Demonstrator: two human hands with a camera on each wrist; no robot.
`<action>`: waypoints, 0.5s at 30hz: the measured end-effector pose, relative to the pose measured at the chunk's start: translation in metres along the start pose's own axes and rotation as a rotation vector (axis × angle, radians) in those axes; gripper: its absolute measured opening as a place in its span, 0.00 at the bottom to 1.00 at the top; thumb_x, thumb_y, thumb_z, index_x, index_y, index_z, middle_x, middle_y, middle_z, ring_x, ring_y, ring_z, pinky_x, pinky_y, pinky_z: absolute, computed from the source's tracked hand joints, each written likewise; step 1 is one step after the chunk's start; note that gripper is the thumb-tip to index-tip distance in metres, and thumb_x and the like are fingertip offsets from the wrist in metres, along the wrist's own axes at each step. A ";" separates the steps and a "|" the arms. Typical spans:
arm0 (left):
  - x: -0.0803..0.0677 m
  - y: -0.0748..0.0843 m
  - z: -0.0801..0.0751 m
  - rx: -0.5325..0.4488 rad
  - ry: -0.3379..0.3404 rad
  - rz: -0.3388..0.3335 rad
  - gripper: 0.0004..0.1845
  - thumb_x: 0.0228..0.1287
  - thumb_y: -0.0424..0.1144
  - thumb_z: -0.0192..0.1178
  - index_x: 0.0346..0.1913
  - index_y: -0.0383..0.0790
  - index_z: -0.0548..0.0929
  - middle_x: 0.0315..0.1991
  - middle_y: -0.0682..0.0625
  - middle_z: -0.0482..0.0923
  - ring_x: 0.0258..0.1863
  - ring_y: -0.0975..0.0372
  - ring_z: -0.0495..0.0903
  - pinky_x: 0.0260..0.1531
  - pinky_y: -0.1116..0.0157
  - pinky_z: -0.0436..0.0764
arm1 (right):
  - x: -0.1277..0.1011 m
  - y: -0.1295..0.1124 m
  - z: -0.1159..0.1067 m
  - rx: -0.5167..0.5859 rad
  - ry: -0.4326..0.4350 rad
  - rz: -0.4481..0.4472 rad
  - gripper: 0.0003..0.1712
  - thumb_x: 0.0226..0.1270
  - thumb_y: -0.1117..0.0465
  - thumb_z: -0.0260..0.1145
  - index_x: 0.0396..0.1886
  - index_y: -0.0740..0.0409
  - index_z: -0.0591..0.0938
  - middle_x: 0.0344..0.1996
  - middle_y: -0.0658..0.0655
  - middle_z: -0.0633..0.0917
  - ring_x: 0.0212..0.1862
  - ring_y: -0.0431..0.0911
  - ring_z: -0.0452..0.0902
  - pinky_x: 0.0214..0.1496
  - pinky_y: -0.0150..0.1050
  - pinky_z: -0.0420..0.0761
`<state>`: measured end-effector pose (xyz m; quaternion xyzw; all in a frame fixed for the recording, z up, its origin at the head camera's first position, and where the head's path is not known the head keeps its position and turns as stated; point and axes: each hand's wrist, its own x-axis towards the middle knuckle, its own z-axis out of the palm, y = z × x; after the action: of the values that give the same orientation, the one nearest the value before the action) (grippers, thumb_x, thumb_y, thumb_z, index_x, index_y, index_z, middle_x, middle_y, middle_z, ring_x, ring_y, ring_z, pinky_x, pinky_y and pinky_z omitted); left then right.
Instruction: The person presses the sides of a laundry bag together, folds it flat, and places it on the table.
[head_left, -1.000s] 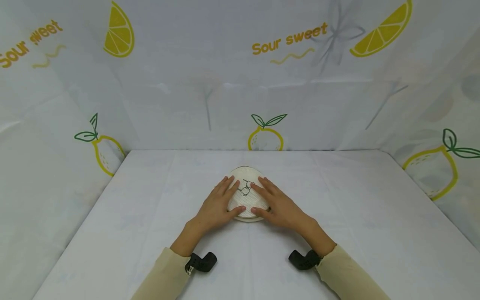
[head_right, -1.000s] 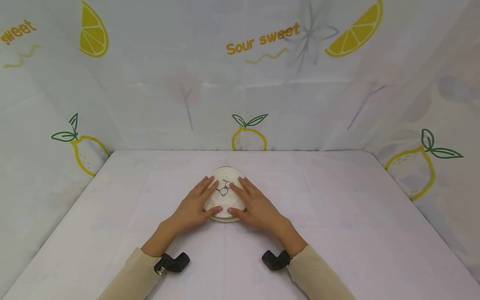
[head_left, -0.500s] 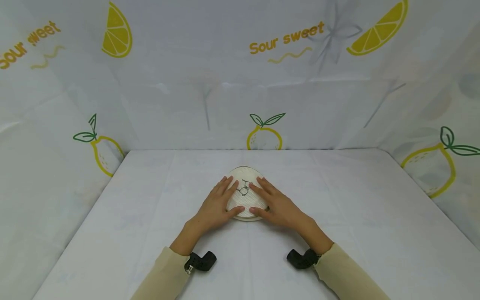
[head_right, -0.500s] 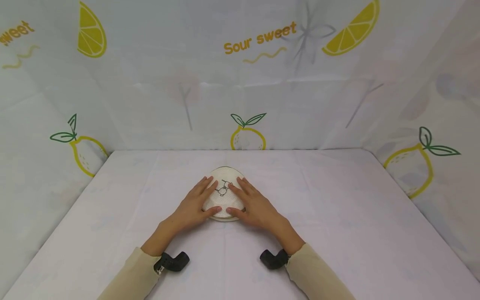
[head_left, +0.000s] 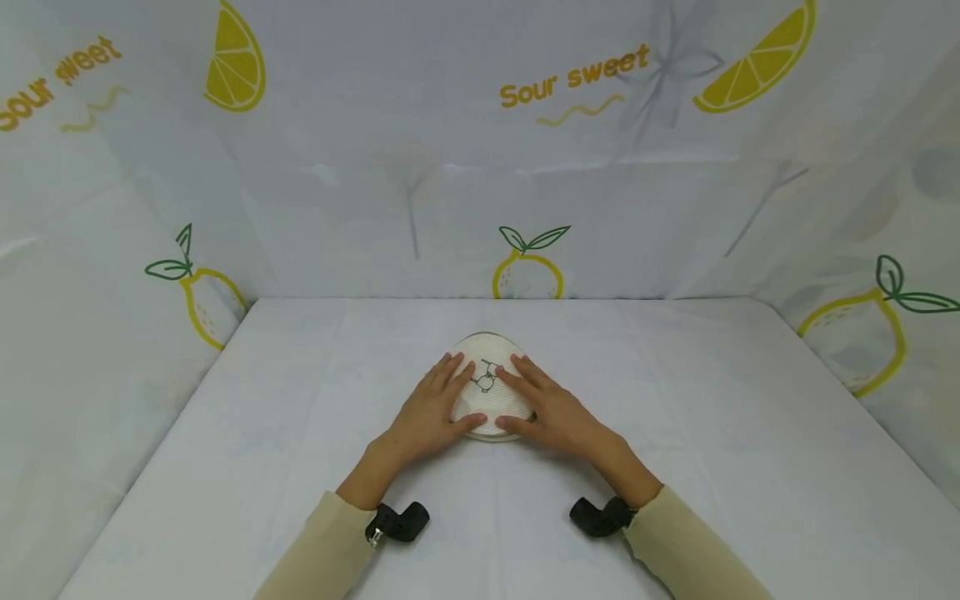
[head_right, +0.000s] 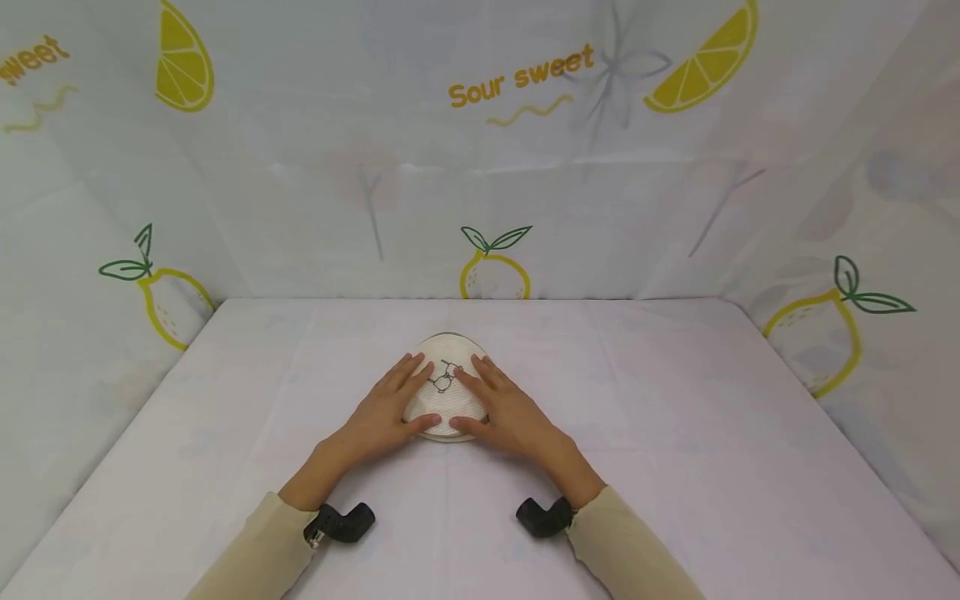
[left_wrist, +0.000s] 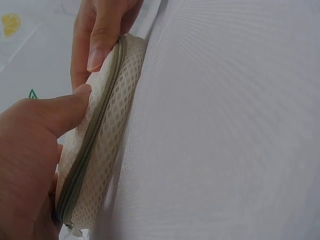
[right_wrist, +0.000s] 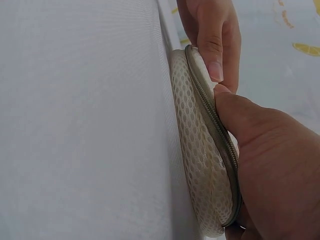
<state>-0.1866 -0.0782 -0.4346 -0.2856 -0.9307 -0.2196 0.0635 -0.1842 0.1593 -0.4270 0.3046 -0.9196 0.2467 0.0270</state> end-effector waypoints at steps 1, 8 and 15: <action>0.000 0.000 0.000 0.002 0.000 0.003 0.42 0.64 0.59 0.57 0.73 0.38 0.58 0.73 0.39 0.51 0.73 0.49 0.46 0.68 0.51 0.53 | 0.000 0.000 0.000 -0.002 0.000 0.002 0.43 0.64 0.40 0.63 0.74 0.49 0.61 0.73 0.62 0.54 0.74 0.55 0.45 0.64 0.59 0.63; 0.000 0.001 -0.002 0.012 -0.007 0.006 0.42 0.65 0.59 0.56 0.73 0.37 0.58 0.73 0.39 0.51 0.73 0.48 0.46 0.68 0.51 0.53 | 0.000 -0.002 -0.002 0.004 -0.003 0.002 0.43 0.64 0.41 0.64 0.74 0.50 0.61 0.73 0.62 0.55 0.74 0.55 0.46 0.64 0.59 0.63; 0.001 0.002 -0.003 0.026 -0.018 0.007 0.42 0.65 0.59 0.56 0.73 0.37 0.58 0.73 0.38 0.51 0.73 0.47 0.46 0.68 0.51 0.52 | 0.001 -0.003 -0.002 0.015 0.003 0.001 0.43 0.63 0.42 0.65 0.74 0.50 0.62 0.73 0.63 0.55 0.73 0.56 0.47 0.64 0.59 0.63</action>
<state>-0.1860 -0.0777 -0.4311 -0.2899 -0.9330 -0.2049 0.0595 -0.1834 0.1579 -0.4237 0.3041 -0.9178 0.2539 0.0260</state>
